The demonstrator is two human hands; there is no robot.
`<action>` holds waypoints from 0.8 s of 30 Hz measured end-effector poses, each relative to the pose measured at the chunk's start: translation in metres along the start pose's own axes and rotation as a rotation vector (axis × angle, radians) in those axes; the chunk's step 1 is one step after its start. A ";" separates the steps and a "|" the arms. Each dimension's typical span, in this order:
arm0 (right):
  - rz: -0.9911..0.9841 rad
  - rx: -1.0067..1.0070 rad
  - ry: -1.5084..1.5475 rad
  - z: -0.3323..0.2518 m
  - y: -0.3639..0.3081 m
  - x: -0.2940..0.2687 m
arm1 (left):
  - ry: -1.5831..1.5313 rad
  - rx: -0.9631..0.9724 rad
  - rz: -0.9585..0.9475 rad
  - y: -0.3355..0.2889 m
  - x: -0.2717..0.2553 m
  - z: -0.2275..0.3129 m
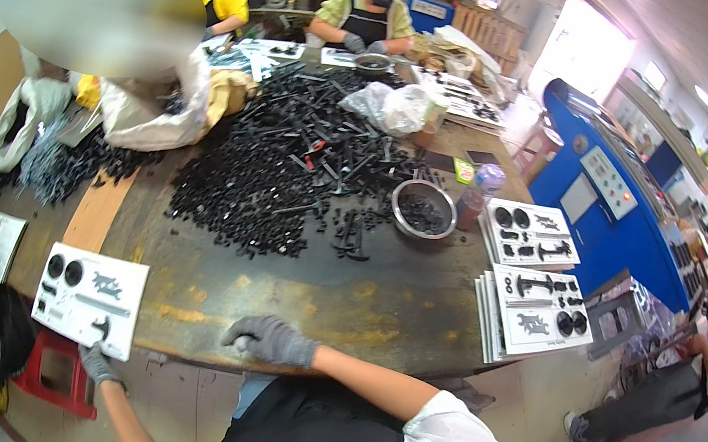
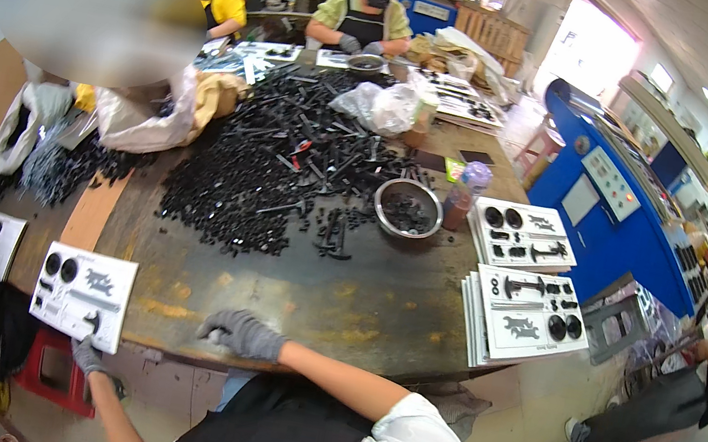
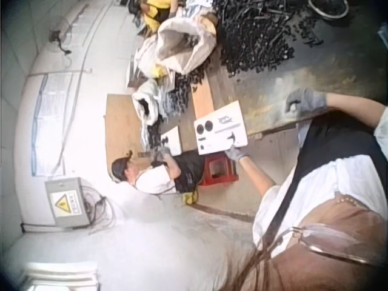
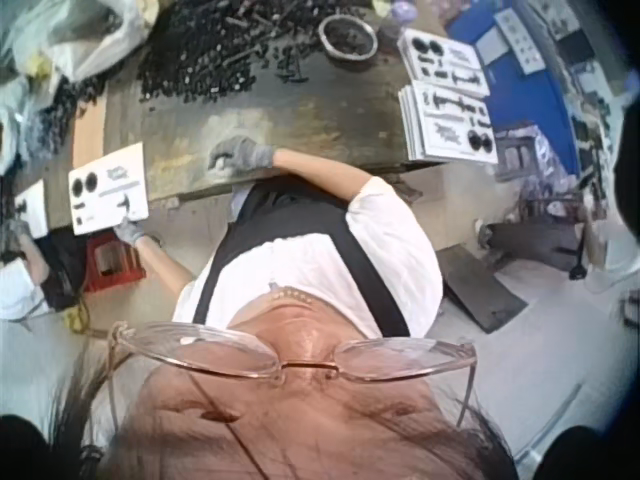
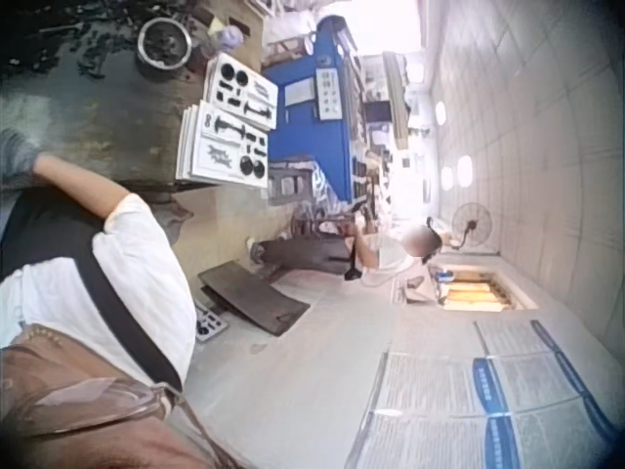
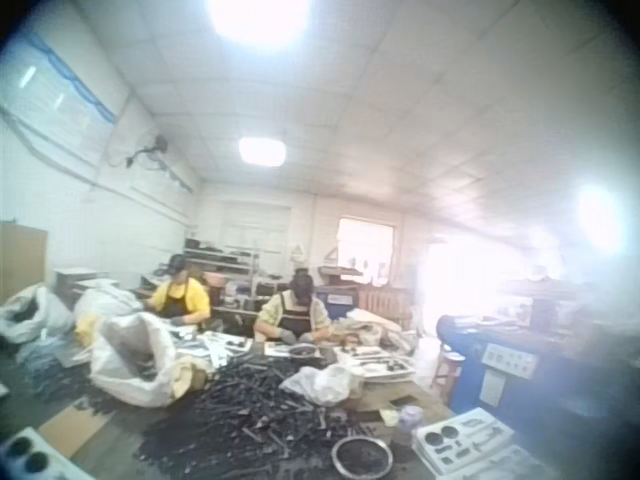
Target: The person picks small black hardware components from a large pile and places them into designated slots on a white cardboard backing. They repeat this process for multiple kits, stacking completed units to the side.
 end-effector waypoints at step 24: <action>0.352 0.744 1.052 0.084 -0.211 -0.005 | 0.577 -0.448 -1.250 -0.413 0.175 0.012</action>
Point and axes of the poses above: each hand's wrist, its own y-axis towards the middle knuckle, its own x-axis out of the palm, z = x × y, the point moved 5 cm from there along y, towards the middle knuckle, and after that the axes turned 13 degrees about y, right-handed, at the moved point
